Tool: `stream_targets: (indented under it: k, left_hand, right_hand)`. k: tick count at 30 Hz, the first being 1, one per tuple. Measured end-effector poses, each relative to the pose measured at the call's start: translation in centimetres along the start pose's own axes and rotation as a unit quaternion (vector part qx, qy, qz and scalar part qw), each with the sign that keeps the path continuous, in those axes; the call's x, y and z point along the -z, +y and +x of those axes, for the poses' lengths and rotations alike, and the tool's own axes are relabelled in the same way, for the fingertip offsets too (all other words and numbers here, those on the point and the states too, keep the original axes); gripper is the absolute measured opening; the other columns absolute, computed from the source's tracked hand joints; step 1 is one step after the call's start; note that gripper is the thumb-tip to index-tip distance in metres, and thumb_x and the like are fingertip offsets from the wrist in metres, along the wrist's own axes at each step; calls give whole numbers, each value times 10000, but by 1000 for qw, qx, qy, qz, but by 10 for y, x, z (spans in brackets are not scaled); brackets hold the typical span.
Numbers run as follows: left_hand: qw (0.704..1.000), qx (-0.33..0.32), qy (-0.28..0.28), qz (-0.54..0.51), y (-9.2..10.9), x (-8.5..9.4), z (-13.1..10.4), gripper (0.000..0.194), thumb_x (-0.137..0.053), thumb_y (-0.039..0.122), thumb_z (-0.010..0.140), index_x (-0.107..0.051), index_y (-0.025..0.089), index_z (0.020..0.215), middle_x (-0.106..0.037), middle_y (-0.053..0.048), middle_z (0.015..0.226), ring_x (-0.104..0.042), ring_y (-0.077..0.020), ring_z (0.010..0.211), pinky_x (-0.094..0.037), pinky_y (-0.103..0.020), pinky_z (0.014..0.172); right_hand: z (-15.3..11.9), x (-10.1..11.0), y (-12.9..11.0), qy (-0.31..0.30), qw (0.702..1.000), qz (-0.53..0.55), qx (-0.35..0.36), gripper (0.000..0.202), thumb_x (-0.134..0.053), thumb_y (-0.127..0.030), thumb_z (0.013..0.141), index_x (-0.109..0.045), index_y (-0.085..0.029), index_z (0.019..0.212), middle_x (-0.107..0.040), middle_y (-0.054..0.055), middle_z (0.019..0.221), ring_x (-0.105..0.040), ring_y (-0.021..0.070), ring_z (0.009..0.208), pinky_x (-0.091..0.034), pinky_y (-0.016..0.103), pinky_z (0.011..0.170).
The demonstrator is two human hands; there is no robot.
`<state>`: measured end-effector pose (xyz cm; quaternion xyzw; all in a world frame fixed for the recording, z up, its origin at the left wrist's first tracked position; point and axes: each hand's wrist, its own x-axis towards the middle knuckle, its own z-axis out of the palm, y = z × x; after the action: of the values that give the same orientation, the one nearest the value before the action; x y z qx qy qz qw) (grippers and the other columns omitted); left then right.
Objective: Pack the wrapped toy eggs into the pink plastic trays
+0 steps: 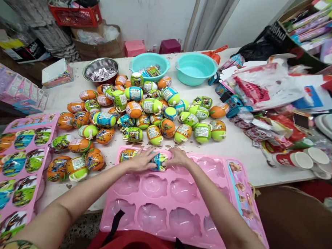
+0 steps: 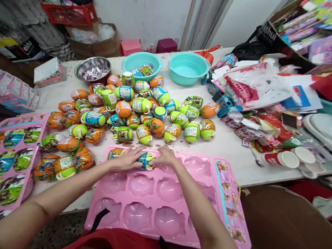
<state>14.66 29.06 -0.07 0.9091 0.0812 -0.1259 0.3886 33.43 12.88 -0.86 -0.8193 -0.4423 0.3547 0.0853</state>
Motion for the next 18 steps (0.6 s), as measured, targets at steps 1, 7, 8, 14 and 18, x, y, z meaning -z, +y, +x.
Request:
stream_targets:
  k: [1,7,8,14,18]
  left_hand:
    - [999,30,-20,-22,-3,10,7,739,-660,573,745,-442,286,1389,-423,-114,1461,-329,-333,1379,-155,-539,1147]
    - [980,190,-46,-28,1,31,31,772,-901,406,302,-667,241,1018,-691,-88,1000,-585,-416,1047,-387,-525,957]
    - [981,190,-32,-19,3,29,29,736,-897,388,323,-667,247,1008,-692,-76,981,-590,-407,1043,-393,-505,949]
    - [979,183,84,40,10,32,30,501,-736,519,659,-607,254,1064,-666,-86,1066,-571,-341,1105,-383,-430,954]
    - [917,283,265,-96,10,35,78,811,-683,580,704,-350,163,1315,-533,-203,1275,-526,-347,1187,-412,-437,950]
  right_hand:
    - [1,2,-3,-15,1000,7,-5,930,-802,-662,497,-560,-157,1240,-595,173,1223,-523,364,1146,-380,448,950]
    - [3,-5,-10,31,999,15,6,724,-896,-504,413,-618,-194,1006,-676,38,848,-615,254,814,-387,287,680]
    - [2,-7,-11,40,999,13,4,642,-897,-491,427,-625,-200,931,-662,21,792,-604,240,767,-366,279,647]
    - [-4,-6,-17,96,995,21,27,510,-873,-489,532,-625,-209,879,-632,40,889,-560,234,856,-374,289,709]
    - [-18,-11,-14,238,965,74,77,454,-751,-479,730,-606,-212,1067,-615,99,1090,-500,297,1062,-394,422,899]
